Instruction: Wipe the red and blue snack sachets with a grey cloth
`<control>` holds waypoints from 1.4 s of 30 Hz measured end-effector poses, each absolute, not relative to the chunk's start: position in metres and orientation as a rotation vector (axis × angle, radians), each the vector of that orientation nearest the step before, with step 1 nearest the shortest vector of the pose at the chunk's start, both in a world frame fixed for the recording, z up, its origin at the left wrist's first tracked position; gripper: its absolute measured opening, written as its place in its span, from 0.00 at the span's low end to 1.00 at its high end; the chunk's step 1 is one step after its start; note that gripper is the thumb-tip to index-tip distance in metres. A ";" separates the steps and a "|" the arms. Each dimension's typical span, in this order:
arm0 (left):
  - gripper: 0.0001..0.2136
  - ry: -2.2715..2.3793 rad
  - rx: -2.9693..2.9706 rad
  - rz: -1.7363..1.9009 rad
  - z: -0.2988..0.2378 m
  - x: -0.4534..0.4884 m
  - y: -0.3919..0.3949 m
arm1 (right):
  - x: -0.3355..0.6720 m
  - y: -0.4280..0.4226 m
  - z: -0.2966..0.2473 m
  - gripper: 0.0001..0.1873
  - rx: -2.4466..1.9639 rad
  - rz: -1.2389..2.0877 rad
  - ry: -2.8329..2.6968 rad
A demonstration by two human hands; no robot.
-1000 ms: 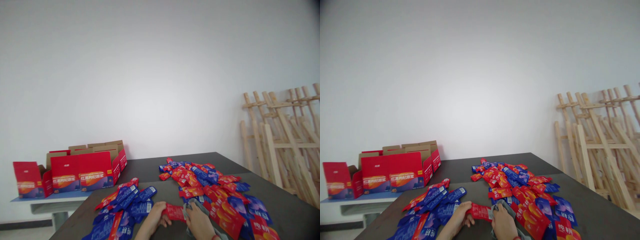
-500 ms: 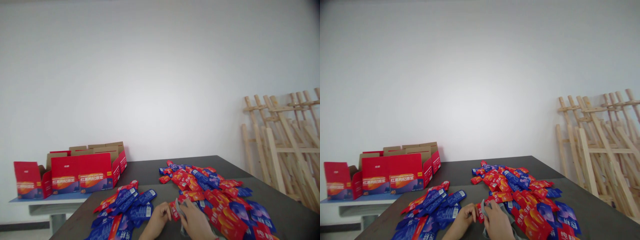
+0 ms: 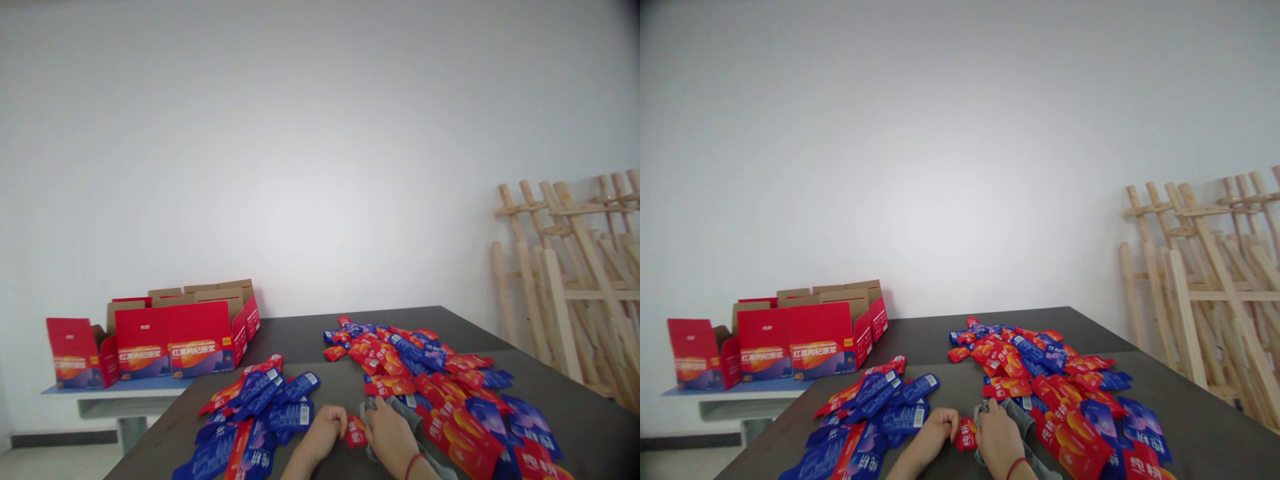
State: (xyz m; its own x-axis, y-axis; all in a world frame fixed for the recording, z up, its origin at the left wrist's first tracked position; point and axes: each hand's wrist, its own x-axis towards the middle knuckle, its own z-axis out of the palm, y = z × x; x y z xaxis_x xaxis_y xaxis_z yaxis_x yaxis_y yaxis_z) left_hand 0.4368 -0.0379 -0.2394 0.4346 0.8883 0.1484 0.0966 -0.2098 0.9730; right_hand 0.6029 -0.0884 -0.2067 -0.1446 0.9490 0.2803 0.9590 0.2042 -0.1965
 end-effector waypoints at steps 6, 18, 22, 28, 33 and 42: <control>0.05 0.935 1.597 0.992 -0.238 0.436 -0.036 | 0.643 -0.081 -0.213 0.15 -1.945 -0.028 -2.102; 0.23 0.967 1.646 1.088 -0.250 0.435 -0.033 | 0.570 -0.110 -0.214 0.24 -1.623 0.035 -2.292; 0.28 0.961 1.571 1.054 -0.247 0.433 -0.036 | 0.583 -0.104 -0.221 0.27 -1.703 -0.021 -2.215; 0.28 1.143 1.501 1.061 -0.250 0.427 -0.029 | 0.630 -0.094 -0.223 0.19 -1.933 -0.038 -2.092; 0.27 1.369 1.479 0.958 -0.248 0.434 -0.029 | 0.642 -0.092 -0.231 0.17 -1.913 -0.076 -2.087; 0.03 1.489 1.648 0.798 -0.179 0.415 -0.032 | 0.639 -0.096 -0.230 0.17 -1.838 -0.108 -2.107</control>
